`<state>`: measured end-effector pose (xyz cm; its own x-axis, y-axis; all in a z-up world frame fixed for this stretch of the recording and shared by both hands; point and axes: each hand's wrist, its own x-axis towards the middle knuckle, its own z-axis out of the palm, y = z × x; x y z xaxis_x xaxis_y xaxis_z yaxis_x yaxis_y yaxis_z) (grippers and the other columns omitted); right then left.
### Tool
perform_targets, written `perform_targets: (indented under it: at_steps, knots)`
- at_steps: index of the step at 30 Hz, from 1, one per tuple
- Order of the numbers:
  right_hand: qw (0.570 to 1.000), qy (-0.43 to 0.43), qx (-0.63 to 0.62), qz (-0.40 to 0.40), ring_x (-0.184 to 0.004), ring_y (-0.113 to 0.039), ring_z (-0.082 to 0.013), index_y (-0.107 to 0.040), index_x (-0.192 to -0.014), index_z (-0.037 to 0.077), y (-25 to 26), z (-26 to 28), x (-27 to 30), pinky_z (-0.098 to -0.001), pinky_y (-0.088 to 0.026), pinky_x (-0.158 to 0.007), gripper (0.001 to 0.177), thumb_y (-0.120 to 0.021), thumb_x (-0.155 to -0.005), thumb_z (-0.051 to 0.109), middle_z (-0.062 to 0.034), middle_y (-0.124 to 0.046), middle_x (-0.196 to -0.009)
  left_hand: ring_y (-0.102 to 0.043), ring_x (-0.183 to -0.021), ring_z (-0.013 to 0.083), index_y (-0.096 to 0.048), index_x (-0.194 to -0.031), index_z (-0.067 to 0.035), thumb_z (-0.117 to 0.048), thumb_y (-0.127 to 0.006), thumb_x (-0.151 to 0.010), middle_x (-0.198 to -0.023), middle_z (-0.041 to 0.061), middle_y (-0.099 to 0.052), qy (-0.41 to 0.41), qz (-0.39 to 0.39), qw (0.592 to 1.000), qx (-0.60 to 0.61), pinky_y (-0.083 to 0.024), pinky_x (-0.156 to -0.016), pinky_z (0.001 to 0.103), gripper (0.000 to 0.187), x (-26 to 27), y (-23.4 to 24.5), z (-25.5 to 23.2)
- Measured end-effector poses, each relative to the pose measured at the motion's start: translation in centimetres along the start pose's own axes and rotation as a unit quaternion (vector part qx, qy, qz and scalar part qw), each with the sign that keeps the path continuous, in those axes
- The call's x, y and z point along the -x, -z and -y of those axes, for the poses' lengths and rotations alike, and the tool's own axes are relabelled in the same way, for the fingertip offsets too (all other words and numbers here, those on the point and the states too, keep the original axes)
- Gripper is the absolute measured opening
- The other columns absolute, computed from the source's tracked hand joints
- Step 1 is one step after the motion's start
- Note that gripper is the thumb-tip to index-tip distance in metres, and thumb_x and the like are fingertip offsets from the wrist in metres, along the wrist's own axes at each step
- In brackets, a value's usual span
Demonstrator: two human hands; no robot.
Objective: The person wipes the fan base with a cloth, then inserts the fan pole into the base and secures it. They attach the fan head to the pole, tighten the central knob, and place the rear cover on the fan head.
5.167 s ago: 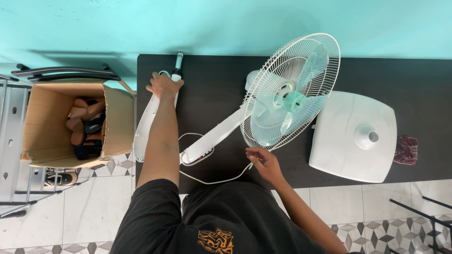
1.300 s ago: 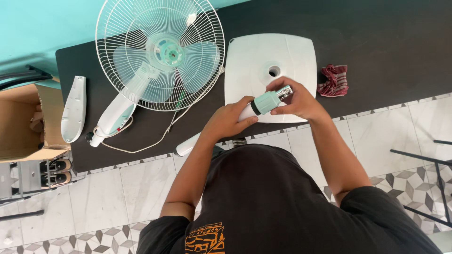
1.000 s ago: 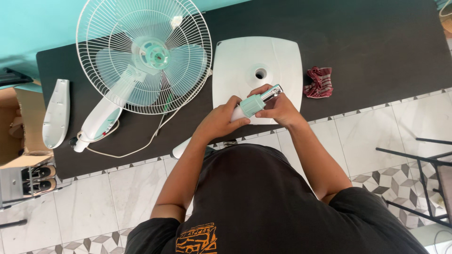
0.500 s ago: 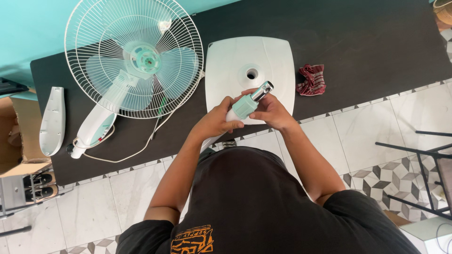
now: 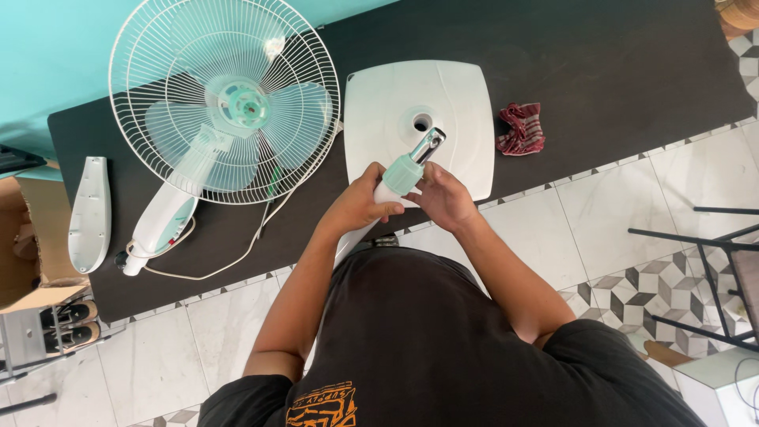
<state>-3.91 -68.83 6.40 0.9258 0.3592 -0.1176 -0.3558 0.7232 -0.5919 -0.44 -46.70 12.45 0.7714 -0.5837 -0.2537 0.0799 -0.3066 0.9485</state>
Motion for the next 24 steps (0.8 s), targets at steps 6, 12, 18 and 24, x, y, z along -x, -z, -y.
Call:
perform_targets:
  at_steps: [6,12,18,24]
  knots:
    - [0.997,0.025,0.061,0.037,-0.137,-0.044,-0.0284,-0.043,-0.150,0.012,-4.0,0.1,0.1,-0.0537,-0.038,-0.111,0.081,-0.079,-0.082,0.039,-0.0068,-0.053,-0.142,-0.069,-0.065,0.0139,-0.048,-0.115,0.001,-0.043,-0.089,-0.073,-0.085,0.010,-0.067,0.004,0.001,1.000,0.016,-0.057,-0.060,0.029,0.074,0.9,1.4,-0.3]
    - [0.989,0.010,0.145,0.008,-0.132,-0.054,-0.0369,-0.042,-0.151,-0.009,-7.0,-0.5,-0.9,-0.0557,-0.046,-0.112,0.086,-0.085,-0.089,0.034,-0.0237,-0.054,-0.144,-0.068,-0.068,0.0132,-0.043,-0.129,0.003,-0.040,-0.088,-0.076,-0.096,0.011,-0.067,-0.023,0.018,0.997,0.068,-0.057,-0.062,0.029,0.081,1.6,2.7,0.6]
    - [0.995,0.075,0.068,-0.001,-0.133,-0.055,-0.0360,-0.033,-0.146,0.007,-7.8,-2.7,-2.2,-0.0539,-0.048,-0.110,0.088,-0.086,-0.082,0.036,-0.0211,-0.055,-0.141,-0.069,-0.067,0.0137,-0.045,-0.125,0.004,-0.036,-0.090,-0.073,-0.091,0.012,-0.068,-0.008,0.031,0.998,0.057,-0.057,-0.062,0.029,0.080,2.1,3.7,1.9]
    - [1.000,0.000,0.009,-0.008,-0.136,-0.054,-0.0335,-0.043,-0.150,-0.001,-8.2,-3.4,-1.7,-0.0484,-0.045,-0.115,0.078,-0.079,-0.089,0.031,-0.0200,-0.054,-0.149,-0.068,-0.066,0.0128,-0.044,-0.124,0.004,-0.036,-0.090,-0.072,-0.099,0.011,-0.072,-0.018,0.026,0.995,0.097,-0.057,-0.060,0.028,0.081,2.8,4.3,2.6]
